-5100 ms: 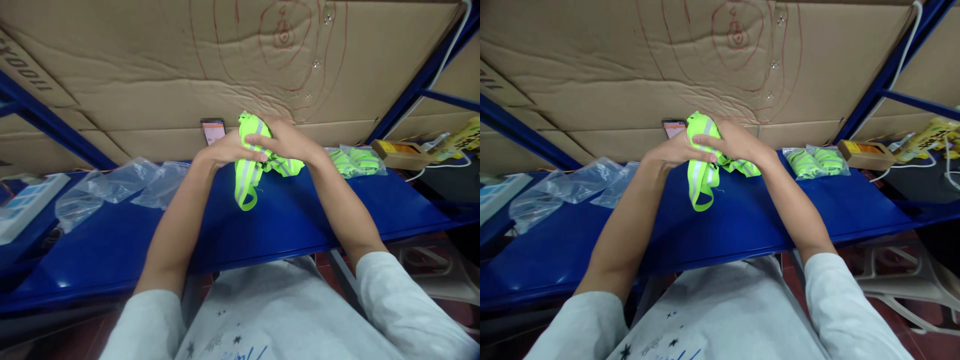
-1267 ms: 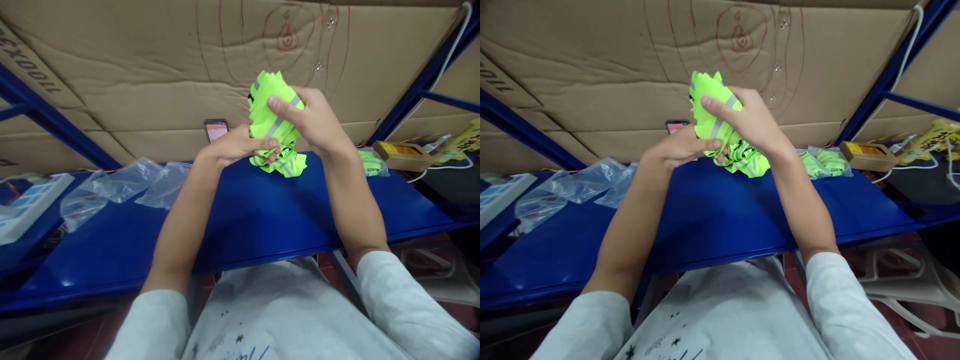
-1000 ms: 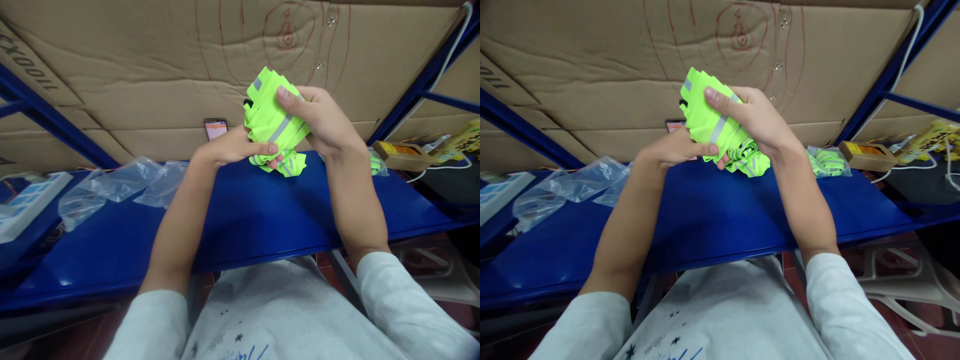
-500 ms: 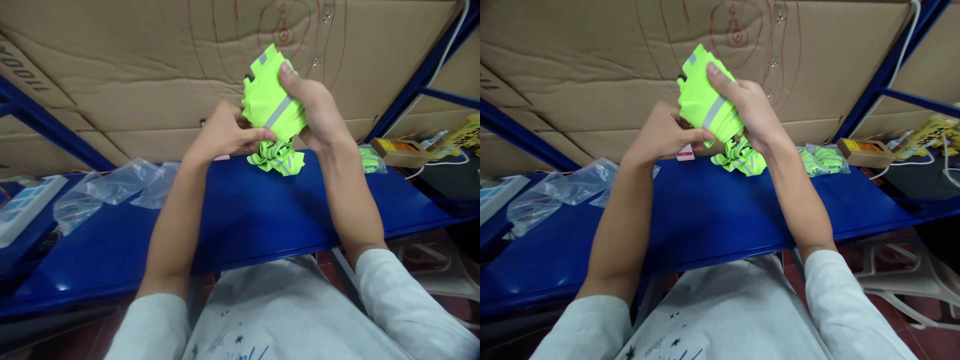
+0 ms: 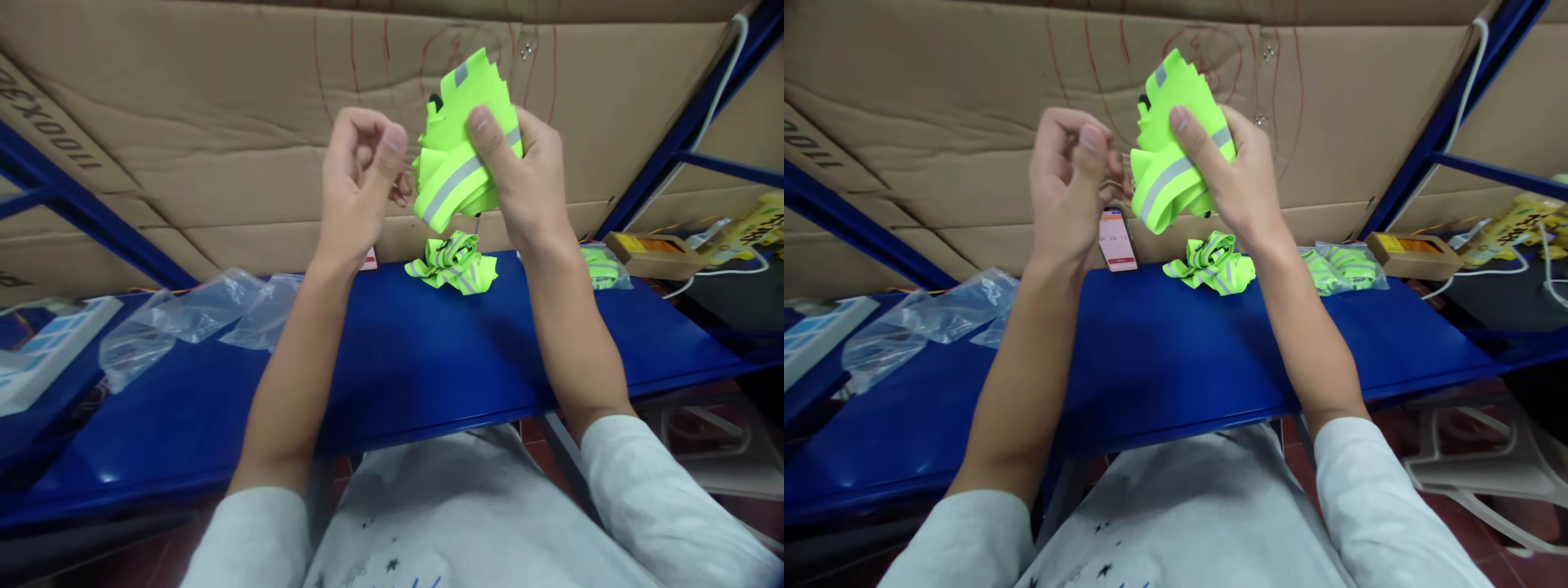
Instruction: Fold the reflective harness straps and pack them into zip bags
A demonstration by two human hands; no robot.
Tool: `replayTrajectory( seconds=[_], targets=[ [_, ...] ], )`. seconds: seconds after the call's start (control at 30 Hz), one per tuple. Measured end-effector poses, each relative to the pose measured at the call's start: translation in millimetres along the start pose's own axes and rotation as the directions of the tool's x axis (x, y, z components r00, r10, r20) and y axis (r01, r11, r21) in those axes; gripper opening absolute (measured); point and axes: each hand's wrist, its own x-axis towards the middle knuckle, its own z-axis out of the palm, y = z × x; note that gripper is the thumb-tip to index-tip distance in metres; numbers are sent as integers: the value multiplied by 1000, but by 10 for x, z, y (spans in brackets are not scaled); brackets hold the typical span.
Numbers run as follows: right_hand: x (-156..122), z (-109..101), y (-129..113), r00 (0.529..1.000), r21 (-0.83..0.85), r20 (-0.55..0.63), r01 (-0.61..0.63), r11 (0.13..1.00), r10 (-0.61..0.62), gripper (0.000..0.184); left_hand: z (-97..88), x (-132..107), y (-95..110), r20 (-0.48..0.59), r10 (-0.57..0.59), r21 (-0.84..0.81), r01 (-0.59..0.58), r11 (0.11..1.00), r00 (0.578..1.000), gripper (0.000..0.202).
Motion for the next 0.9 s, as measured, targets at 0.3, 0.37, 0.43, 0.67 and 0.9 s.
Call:
replayTrajectory(
  seconds=[0.3, 0.37, 0.43, 0.67, 0.9],
  targets=[
    [58, -71, 103, 999, -67, 30, 17, 998, -16, 30, 41, -90, 162, 128, -202, 56, 196, 979, 971, 26],
    [58, -64, 109, 999, -94, 42, 24, 995, -20, 31, 63, -85, 175, 133, -295, 66, 288, 955, 946, 19],
    [56, -52, 107, 999, -132, 54, 2, 991, 6, 30, 74, -74, 213, 151, -378, 91, 368, 925, 913, 26],
    [57, -28, 104, 998, -100, 48, 39, 994, -35, 25, 61, -58, 290, 242, -576, 117, 566, 816, 781, 35],
    [89, -44, 230, 983, -3, 86, -163, 987, 163, 32, 24, -38, -9, 154, -345, 350, 276, 895, 926, 27]
  ],
)
